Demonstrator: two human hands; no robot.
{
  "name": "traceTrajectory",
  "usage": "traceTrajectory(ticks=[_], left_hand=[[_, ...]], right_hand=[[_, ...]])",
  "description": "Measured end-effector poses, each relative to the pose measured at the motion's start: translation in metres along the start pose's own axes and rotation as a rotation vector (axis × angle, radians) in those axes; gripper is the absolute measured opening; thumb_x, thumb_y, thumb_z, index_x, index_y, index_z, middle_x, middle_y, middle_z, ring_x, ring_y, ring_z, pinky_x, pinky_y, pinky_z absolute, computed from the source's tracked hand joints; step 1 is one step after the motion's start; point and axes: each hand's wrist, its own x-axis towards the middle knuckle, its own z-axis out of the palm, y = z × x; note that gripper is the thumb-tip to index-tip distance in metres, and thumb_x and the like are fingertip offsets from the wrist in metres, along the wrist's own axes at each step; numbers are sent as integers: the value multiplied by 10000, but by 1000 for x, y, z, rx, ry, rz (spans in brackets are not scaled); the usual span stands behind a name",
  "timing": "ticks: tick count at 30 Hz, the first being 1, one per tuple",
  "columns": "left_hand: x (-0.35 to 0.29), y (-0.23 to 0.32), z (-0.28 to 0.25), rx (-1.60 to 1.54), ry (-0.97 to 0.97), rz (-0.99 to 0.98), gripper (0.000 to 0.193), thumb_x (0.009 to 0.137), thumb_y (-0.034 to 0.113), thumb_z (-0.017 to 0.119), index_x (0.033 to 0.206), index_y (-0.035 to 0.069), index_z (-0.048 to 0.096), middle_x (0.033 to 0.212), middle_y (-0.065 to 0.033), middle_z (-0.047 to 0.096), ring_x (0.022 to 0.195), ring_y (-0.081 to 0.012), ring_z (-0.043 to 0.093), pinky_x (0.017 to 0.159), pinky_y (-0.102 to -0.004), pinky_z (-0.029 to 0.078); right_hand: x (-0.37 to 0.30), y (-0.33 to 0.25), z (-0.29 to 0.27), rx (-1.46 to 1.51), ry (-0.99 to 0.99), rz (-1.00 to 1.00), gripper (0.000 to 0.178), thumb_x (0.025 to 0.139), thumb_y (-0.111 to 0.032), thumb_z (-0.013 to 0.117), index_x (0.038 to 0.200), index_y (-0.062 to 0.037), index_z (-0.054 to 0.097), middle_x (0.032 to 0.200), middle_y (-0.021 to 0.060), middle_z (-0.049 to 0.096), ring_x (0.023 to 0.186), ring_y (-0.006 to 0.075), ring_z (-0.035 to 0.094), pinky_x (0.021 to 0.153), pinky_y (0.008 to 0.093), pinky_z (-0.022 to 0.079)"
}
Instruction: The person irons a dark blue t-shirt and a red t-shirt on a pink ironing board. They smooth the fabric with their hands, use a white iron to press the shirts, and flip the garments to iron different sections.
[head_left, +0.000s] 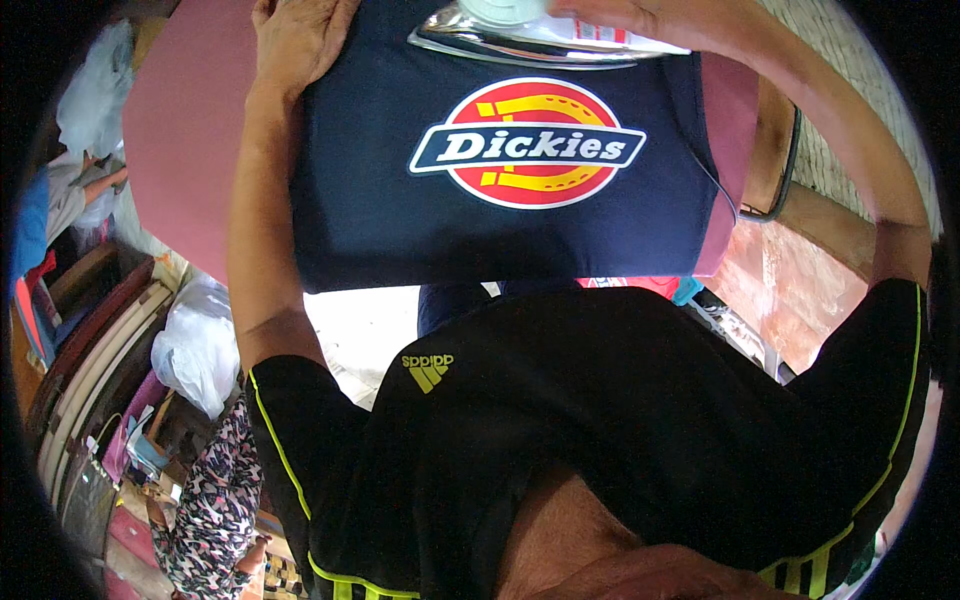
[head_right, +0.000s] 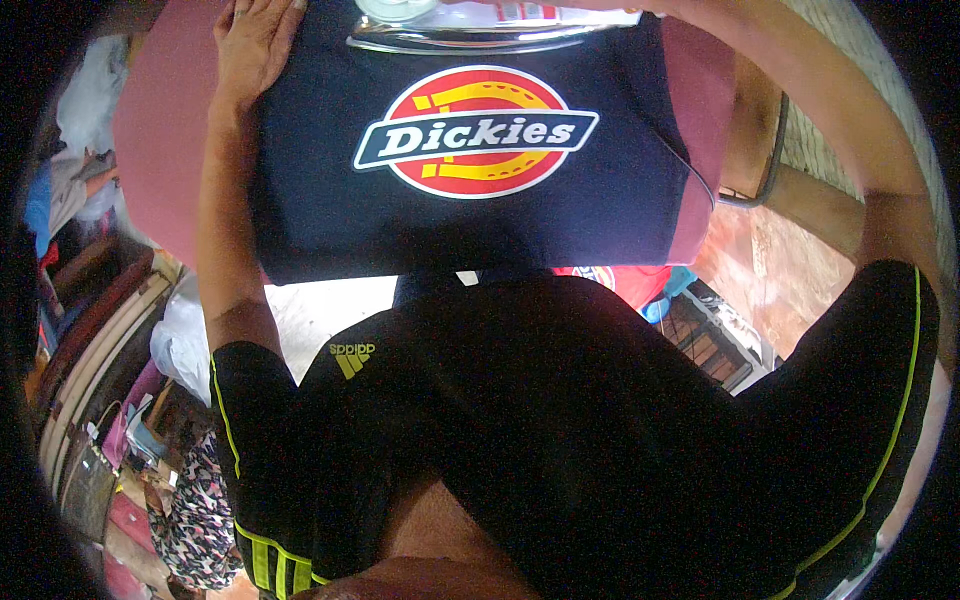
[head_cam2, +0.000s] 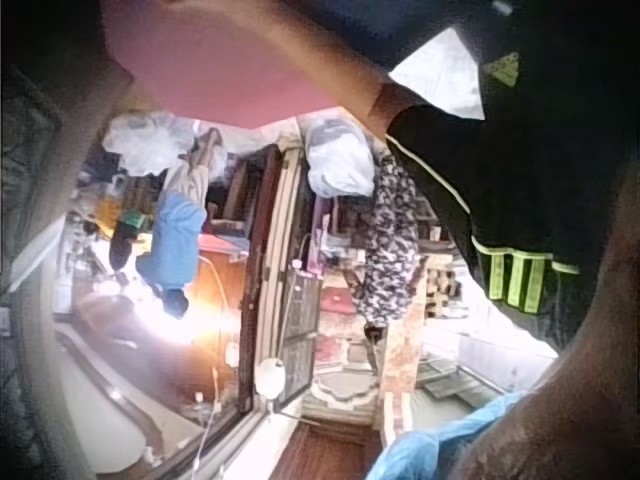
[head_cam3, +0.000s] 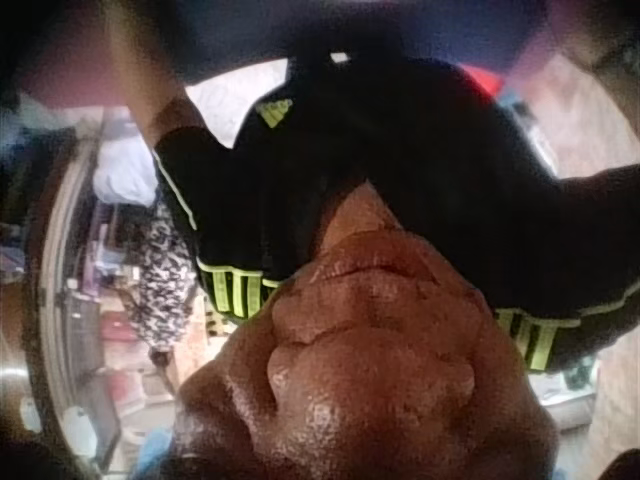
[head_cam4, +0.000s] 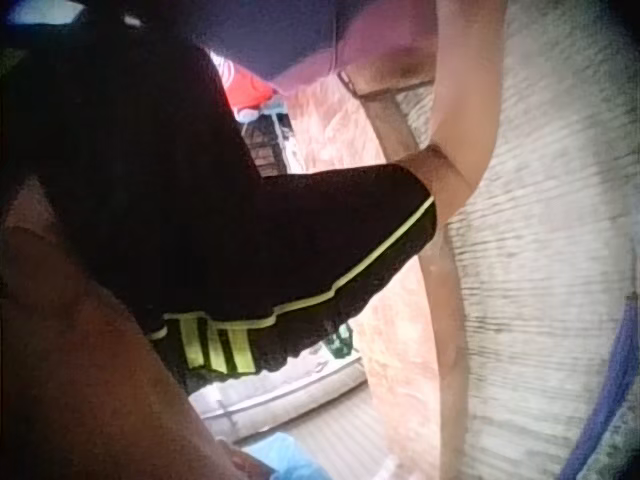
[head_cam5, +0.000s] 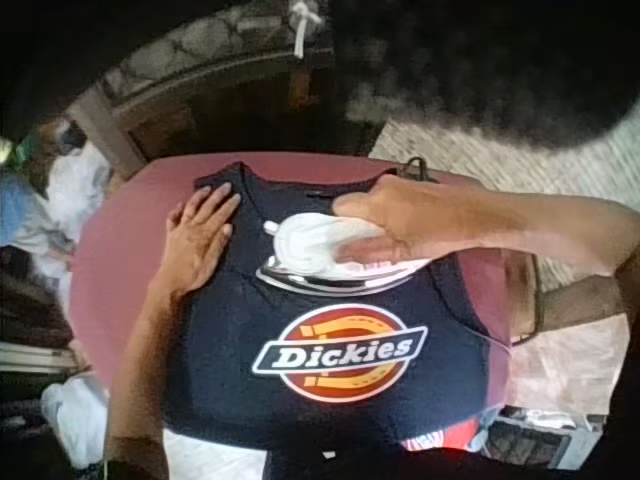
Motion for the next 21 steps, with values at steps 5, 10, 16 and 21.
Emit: traceTrajectory(ticks=[5, 10, 16, 21], left_hand=[[5, -5, -7, -57, -37, 10, 469, 1025, 326, 439, 1466, 177, 498, 1569, -41, 414, 1415, -308, 362, 1094, -579, 277], [9, -17, -12, -101, -36, 36, 466, 1010, 330, 477, 1452, 185, 512, 1572, -25, 409, 1371, -320, 406, 1038, -617, 325], [48, -26, -25, -290, 14, 45, 480, 952, 322, 604, 1373, 96, 551, 1382, -129, 530, 1238, -366, 488, 957, -595, 419], [73, -53, 4, 87, 189, 80, 456, 886, 357, 705, 1218, 54, 624, 1206, -187, 617, 1129, -395, 580, 916, -468, 480]], right_hand=[[18, -13, 5, 113, 149, -149, 430, 972, -395, 652, 948, 30, 584, 720, 232, 626, 652, 350, 657, 605, 417, 492], [-2, -10, -1, 69, 58, 76, 436, 971, -428, 639, 926, 0, 565, 721, 232, 619, 664, 380, 657, 600, 436, 482], [-30, -8, -11, 45, 248, 343, 365, 988, -372, 611, 1038, -11, 607, 836, 164, 664, 744, 289, 674, 645, 405, 506], [-22, -53, -31, 469, 314, 649, 315, 1020, -327, 526, 1139, -44, 598, 816, 30, 600, 697, 114, 583, 584, 266, 485]])
